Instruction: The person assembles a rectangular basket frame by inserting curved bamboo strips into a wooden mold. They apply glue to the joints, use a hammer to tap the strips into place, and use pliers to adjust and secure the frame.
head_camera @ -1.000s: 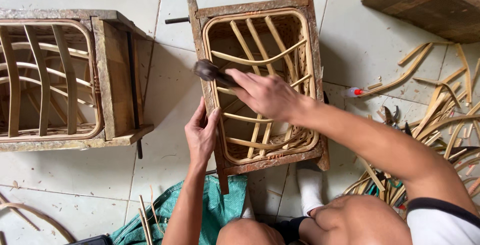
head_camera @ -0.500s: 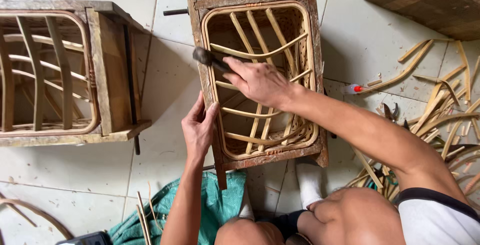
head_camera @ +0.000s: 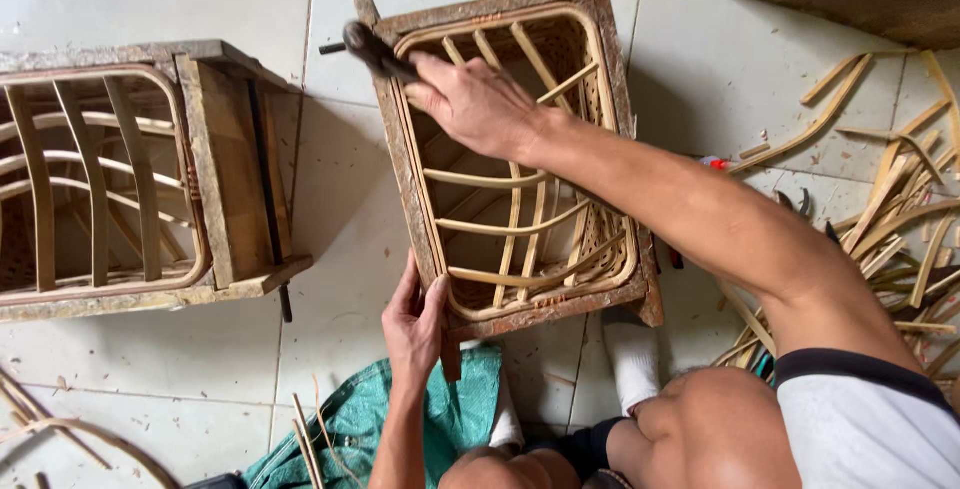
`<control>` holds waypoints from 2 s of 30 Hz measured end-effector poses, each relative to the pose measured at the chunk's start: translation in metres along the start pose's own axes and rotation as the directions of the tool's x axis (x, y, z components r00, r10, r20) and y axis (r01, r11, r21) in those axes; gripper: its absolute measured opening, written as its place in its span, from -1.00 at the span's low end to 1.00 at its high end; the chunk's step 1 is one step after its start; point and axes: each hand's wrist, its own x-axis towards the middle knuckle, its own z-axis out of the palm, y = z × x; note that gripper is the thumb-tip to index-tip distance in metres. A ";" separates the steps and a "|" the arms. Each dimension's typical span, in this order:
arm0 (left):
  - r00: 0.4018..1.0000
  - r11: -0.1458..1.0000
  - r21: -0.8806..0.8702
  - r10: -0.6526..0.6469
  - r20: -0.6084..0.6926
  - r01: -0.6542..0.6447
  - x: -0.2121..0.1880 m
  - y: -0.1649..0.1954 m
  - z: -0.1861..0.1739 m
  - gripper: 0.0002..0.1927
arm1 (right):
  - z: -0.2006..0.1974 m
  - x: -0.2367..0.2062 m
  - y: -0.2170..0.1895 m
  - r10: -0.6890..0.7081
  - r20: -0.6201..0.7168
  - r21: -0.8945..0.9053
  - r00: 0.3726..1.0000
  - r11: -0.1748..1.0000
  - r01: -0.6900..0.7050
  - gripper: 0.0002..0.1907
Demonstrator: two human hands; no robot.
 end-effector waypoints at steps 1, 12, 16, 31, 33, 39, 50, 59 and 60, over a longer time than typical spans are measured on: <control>0.999 0.996 -0.079 -0.034 -0.005 0.034 -0.010 -0.004 0.001 -0.39 | -0.001 0.001 0.001 -0.067 -0.080 0.000 0.995 0.998 0.067 -0.68; 0.990 0.945 -0.308 -0.131 -0.054 0.108 -0.019 -0.020 0.007 -0.44 | -0.006 -0.026 -0.014 -0.174 -0.063 0.062 0.983 0.982 0.178 -0.54; 0.987 0.950 -0.289 -0.144 -0.072 0.117 -0.020 -0.020 0.009 -0.44 | 0.013 -0.060 -0.020 -0.135 0.066 -0.014 0.989 0.991 0.136 -0.50; 0.973 0.959 -0.193 -0.223 -0.062 0.207 -0.021 -0.031 0.001 -0.45 | 0.042 -0.123 -0.036 -0.087 0.246 -0.028 0.965 0.995 0.097 -0.64; 0.989 0.998 0.021 -0.058 -0.138 0.062 -0.033 -0.035 0.003 -0.46 | 0.043 -0.172 -0.039 -0.149 0.141 0.026 0.979 0.989 0.147 -0.49; 0.710 0.384 0.698 0.656 0.254 -0.605 -0.077 -0.039 0.013 -0.33 | 0.031 -0.372 0.023 0.262 -0.504 -0.139 0.823 0.916 -0.377 -0.90; 0.757 0.230 0.769 0.480 0.444 -0.597 -0.048 -0.009 0.032 -0.56 | 0.127 -0.554 0.097 0.714 -0.609 0.069 0.346 0.482 -0.873 -0.52; 0.777 0.202 0.819 0.497 0.387 -0.537 -0.088 -0.033 0.007 -0.60 | 0.058 -0.504 0.114 0.518 -0.709 0.056 0.478 0.717 -0.694 -0.52; 0.765 0.200 0.813 0.514 0.389 -0.548 -0.094 -0.038 0.002 -0.63 | 0.044 -0.482 0.125 0.435 -0.763 0.059 0.479 0.784 -0.618 -0.45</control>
